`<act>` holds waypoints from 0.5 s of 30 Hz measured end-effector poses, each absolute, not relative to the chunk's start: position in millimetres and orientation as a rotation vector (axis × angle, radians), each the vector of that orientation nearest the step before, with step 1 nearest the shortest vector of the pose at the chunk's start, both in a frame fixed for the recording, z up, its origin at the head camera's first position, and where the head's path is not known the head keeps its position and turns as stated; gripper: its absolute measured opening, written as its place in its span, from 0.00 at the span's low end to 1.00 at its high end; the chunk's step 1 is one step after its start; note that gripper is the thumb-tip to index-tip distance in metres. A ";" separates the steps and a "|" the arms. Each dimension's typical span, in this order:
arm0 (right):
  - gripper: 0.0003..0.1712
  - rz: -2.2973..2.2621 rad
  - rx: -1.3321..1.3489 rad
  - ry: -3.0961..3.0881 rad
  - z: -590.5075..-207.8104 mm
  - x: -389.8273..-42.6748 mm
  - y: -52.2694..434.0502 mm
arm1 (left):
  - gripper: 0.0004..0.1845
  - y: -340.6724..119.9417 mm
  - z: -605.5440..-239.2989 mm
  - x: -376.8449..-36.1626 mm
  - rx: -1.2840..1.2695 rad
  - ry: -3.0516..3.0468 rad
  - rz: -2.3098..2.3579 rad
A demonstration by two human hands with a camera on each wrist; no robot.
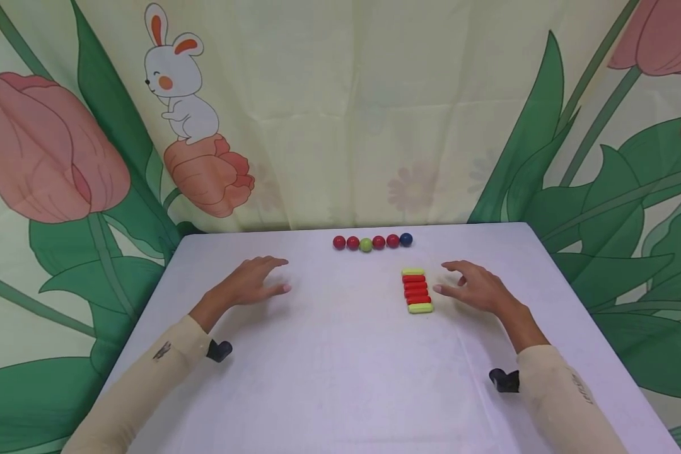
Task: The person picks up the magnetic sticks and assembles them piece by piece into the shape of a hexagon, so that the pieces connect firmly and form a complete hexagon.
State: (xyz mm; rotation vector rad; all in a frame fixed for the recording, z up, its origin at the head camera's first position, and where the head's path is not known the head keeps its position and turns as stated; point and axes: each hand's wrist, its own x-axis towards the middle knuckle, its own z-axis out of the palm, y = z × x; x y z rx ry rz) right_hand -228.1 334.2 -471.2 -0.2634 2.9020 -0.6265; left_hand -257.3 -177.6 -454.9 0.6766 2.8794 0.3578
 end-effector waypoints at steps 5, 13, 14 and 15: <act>0.46 -0.657 -0.258 2.892 -471.0 -230.5 332.6 | 0.43 -166.3 -453.4 -262.7 0.675 2.861 0.367; 0.44 -0.716 -0.256 2.867 -471.5 -234.4 328.6 | 0.42 -149.2 -451.5 -273.3 0.685 2.832 0.474; 0.44 -0.718 -0.253 2.867 -471.7 -235.2 328.3 | 0.41 -146.8 -451.2 -275.0 0.690 2.828 0.484; 0.44 -0.723 -0.252 2.866 -471.9 -236.0 327.8 | 0.41 -144.3 -450.7 -276.6 0.695 2.825 0.494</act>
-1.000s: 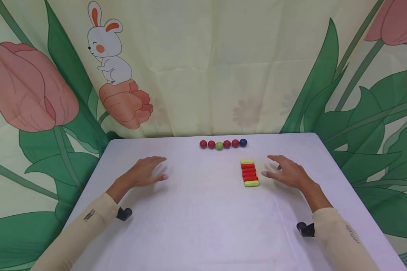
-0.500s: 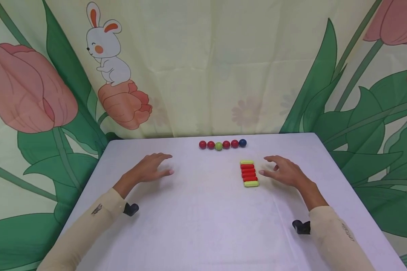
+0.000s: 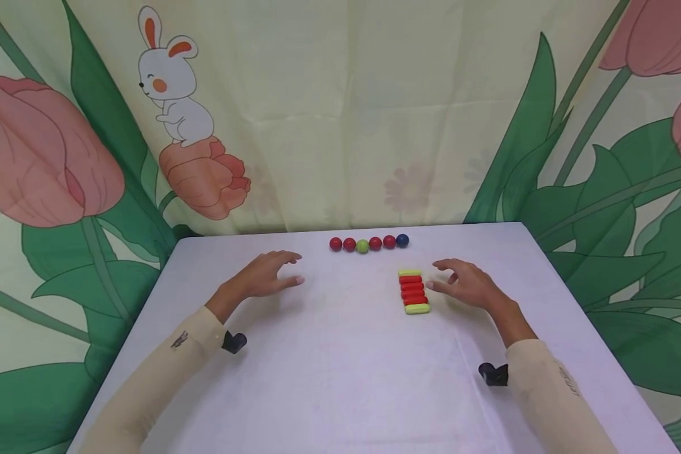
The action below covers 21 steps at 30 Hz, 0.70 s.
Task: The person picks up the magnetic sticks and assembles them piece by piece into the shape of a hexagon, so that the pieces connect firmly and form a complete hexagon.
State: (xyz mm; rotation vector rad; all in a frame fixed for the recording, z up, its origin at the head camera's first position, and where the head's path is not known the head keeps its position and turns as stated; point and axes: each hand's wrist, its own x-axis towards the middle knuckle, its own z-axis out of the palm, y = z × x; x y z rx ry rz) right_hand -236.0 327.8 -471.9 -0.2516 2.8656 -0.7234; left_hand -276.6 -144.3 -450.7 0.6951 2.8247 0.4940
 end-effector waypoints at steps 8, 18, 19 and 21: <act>0.41 -0.755 -0.274 2.858 -473.1 -242.3 324.8 | 0.40 -123.4 -448.9 -287.1 0.757 2.795 0.533; 0.39 -0.832 -0.281 2.837 -478.9 -250.3 323.3 | 0.37 -100.6 -450.3 -299.1 0.789 2.797 0.550; 0.38 -0.833 -0.282 2.837 -479.8 -251.7 323.1 | 0.37 -98.3 -450.4 -300.7 0.790 2.796 0.553; 0.36 -0.832 -0.283 2.840 -481.7 -254.9 322.4 | 0.37 -93.8 -450.5 -304.3 0.792 2.794 0.562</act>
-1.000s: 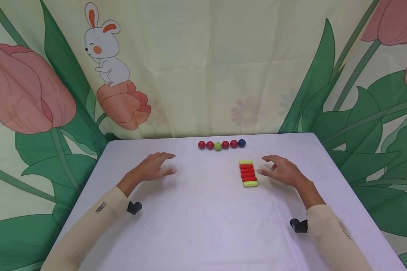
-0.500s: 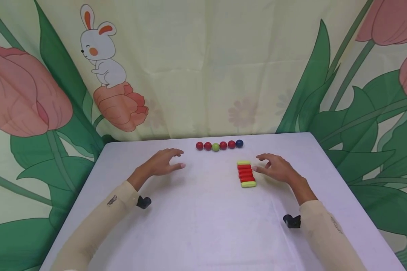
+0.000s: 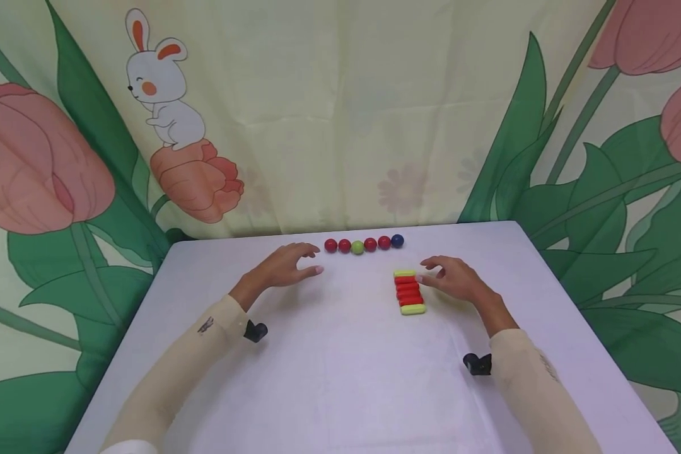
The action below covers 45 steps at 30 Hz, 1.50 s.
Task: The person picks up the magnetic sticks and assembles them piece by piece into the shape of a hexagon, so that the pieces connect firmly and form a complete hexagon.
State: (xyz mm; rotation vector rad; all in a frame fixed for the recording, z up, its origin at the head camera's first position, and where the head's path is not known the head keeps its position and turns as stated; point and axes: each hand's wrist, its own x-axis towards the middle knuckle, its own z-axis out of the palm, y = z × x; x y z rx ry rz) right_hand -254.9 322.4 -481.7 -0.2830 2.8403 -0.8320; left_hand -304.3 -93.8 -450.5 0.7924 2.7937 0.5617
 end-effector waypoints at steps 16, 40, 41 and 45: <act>0.28 -0.871 -0.297 2.811 -485.1 -273.2 311.3 | 0.33 -63.7 -457.2 -324.3 0.858 2.792 0.671; 0.17 -0.852 -0.255 2.754 -490.0 -284.1 297.8 | 0.27 4.7 -452.3 -342.4 0.995 2.823 0.667; 0.17 -0.850 -0.244 2.755 -490.4 -284.4 298.0 | 0.27 7.9 -452.1 -343.2 0.996 2.818 0.664; 0.20 -0.854 -0.222 2.759 -491.8 -285.2 300.3 | 0.27 18.7 -453.2 -349.0 0.983 2.819 0.647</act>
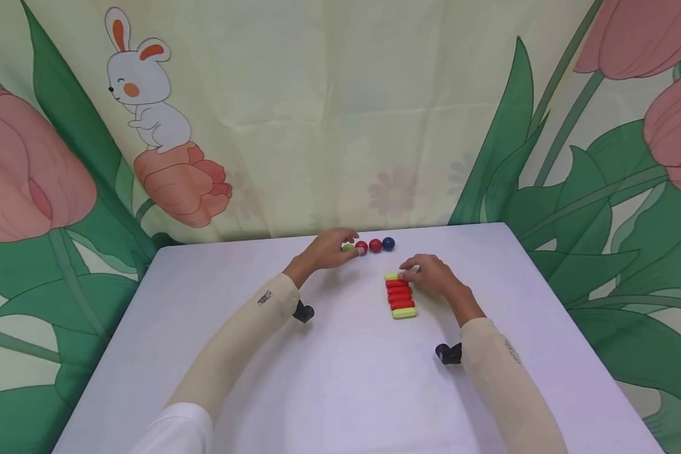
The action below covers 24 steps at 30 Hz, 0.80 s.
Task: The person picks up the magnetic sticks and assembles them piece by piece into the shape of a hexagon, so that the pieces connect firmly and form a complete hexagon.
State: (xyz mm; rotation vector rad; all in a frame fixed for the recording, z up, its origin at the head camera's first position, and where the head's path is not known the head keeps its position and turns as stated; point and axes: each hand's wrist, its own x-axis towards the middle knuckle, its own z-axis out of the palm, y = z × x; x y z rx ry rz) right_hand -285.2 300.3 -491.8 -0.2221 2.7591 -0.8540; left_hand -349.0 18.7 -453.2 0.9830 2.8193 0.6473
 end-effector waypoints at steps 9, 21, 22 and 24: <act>0.22 -0.922 -0.173 2.745 -494.4 -279.6 309.7 | 0.26 36.4 -460.2 -361.2 0.976 2.827 0.624; 0.20 -0.938 -0.187 2.746 -495.7 -283.0 305.8 | 0.27 60.2 -461.9 -370.7 0.961 2.835 0.556; 0.20 -0.933 -0.192 2.747 -495.8 -283.8 305.5 | 0.28 63.0 -462.6 -371.6 0.964 2.835 0.553; 0.19 -0.929 -0.169 2.749 -495.8 -284.6 304.1 | 0.28 69.2 -464.1 -373.3 0.972 2.835 0.531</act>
